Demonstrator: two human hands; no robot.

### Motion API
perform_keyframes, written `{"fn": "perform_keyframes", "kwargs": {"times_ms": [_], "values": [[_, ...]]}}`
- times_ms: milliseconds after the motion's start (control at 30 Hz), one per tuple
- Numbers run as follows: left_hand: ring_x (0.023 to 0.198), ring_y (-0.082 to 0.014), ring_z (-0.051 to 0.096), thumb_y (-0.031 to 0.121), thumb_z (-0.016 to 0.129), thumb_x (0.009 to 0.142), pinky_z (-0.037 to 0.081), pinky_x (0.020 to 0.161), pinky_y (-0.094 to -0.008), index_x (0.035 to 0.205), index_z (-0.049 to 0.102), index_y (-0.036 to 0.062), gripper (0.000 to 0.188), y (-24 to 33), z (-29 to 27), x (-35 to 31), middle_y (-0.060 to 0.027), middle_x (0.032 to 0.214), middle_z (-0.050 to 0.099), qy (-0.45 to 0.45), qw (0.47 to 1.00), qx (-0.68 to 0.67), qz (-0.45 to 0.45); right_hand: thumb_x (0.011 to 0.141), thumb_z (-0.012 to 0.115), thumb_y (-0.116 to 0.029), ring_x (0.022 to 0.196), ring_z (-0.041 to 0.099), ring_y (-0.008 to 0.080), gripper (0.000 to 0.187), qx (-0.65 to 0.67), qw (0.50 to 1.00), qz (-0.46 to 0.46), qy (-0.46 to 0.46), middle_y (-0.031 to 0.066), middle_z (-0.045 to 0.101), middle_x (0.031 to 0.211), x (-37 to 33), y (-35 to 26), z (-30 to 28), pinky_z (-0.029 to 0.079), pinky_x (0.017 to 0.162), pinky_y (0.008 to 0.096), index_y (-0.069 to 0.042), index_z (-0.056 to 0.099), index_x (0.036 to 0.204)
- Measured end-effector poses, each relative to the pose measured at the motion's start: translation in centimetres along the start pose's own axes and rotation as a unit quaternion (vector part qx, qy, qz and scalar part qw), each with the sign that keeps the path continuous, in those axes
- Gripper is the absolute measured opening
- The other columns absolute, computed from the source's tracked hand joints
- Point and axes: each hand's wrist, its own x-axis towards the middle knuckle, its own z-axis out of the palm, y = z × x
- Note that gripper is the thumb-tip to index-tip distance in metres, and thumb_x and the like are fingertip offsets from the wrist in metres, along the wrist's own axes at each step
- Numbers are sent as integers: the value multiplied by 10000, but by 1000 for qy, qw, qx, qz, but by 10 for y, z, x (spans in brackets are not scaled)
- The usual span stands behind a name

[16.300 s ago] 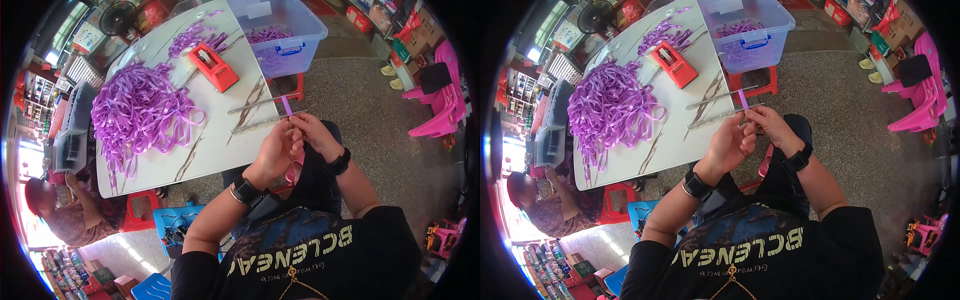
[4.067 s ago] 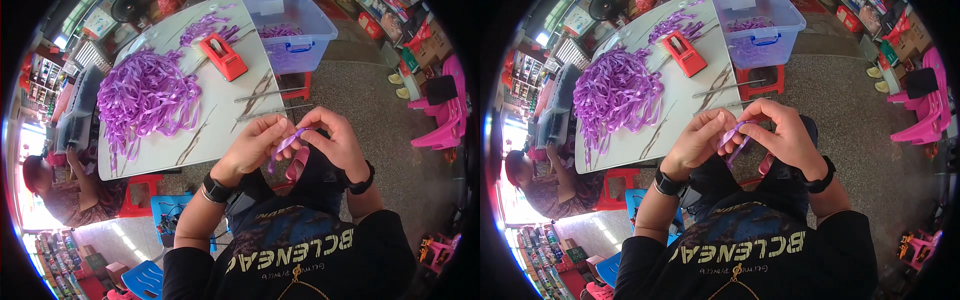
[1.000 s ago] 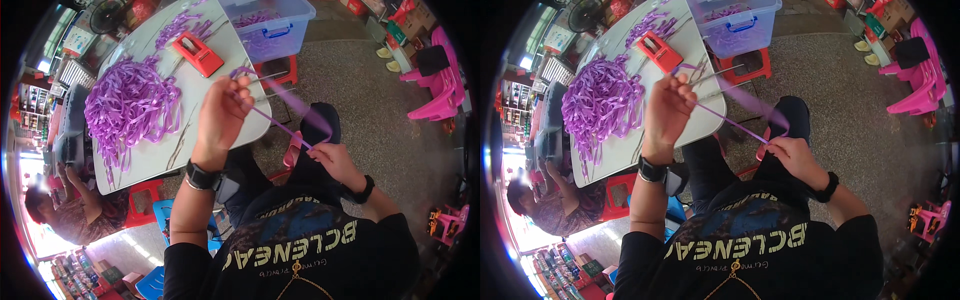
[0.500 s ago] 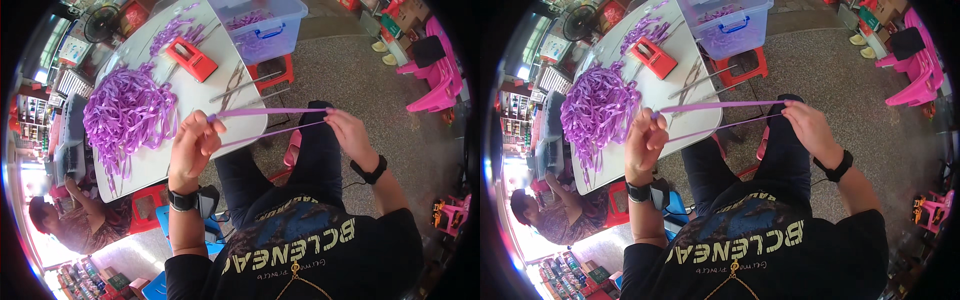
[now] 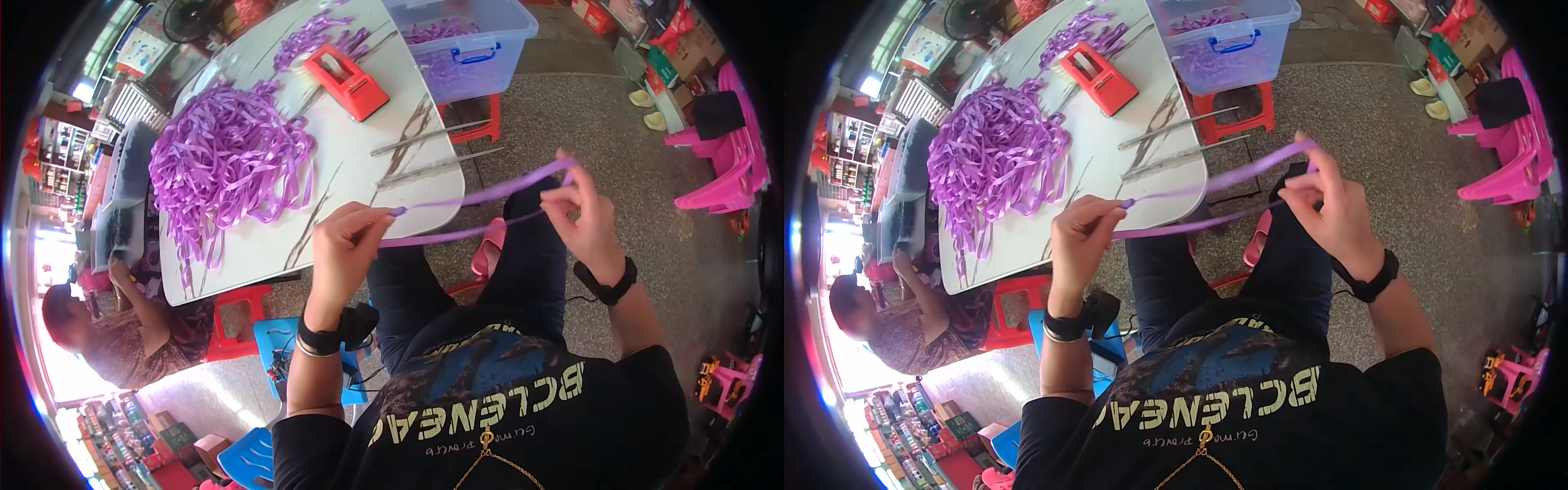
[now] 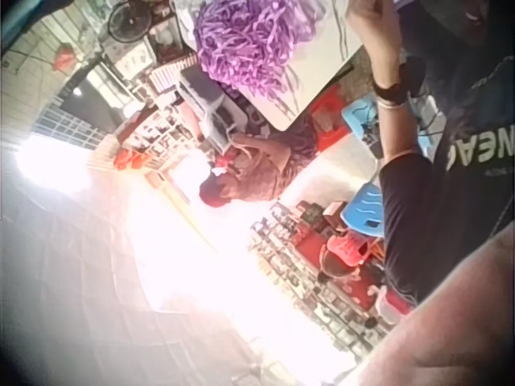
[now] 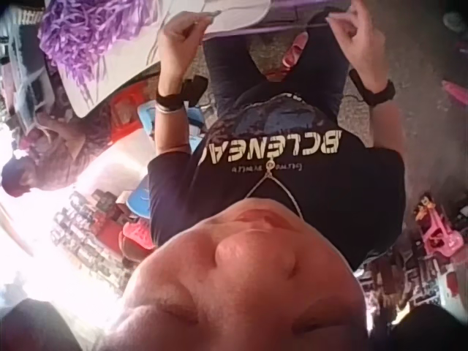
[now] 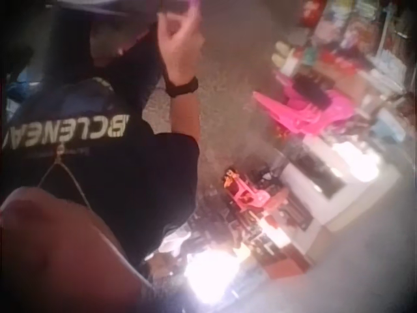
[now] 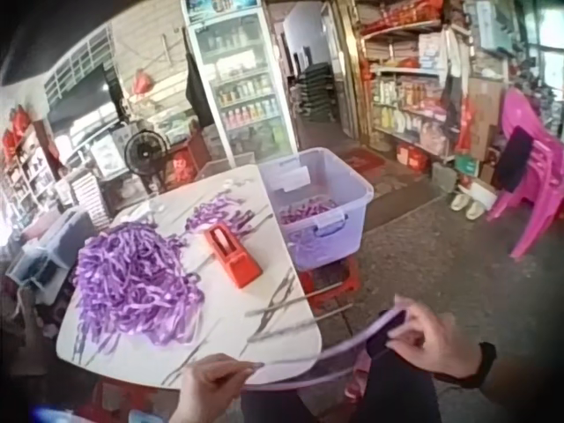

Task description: The recorder is crafting decorative flowers or items using purple ribbons, securing them with tape onto small sticks.

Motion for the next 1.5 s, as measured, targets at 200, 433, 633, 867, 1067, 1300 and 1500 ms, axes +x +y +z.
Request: {"fn": "perform_keyframes", "kwargs": {"times_ms": [200,433,633,867,1067,1300,1500], "values": [[589,-233,561,6,625,715,448,528,-304,865,629,28,152,15,27,9,-83,696,546,-54,974,90,199,791,609,-52,590,531,61,103,80,984,82,-135,25,582,705,-8,4,-1,393,518,196,-11,588,883],[595,-216,564,59,605,668,453,509,-310,881,609,47,213,27,41,25,-56,737,532,-97,911,180,358,940,403,-299,719,524,74,337,394,817,213,-364,15,568,823,18,-12,31,417,633,208,-20,571,855],[593,-199,560,68,592,728,445,524,-275,864,598,36,141,30,45,34,-52,712,534,-165,936,122,285,899,507,-235,718,533,70,202,436,762,248,-411,6,559,730,25,0,30,420,635,210,-62,608,871],[615,-56,547,129,533,863,442,530,-200,832,588,27,120,8,63,45,-16,744,596,-369,734,-502,-268,795,630,-156,635,540,107,95,-36,942,-302,-142,47,538,677,36,-2,22,412,602,215,-63,616,782],[756,-77,576,176,502,896,471,691,-225,917,582,3,191,10,78,56,-38,848,611,-398,775,-445,-207,839,563,-111,575,523,63,107,257,908,111,-313,14,569,678,33,4,4,409,555,197,-32,605,779],[910,-77,542,183,505,902,435,772,-222,1082,547,-25,278,5,78,79,-44,941,603,-252,950,-185,-9,857,545,-191,578,506,33,228,222,885,245,-328,-6,574,643,59,40,-14,388,535,184,0,600,747],[719,-56,534,143,566,855,423,643,-203,981,596,-4,195,-19,73,122,-6,786,597,-53,993,-84,60,866,534,-204,601,524,60,229,168,958,192,-129,8,579,659,66,90,25,395,561,207,-1,615,799]]}}
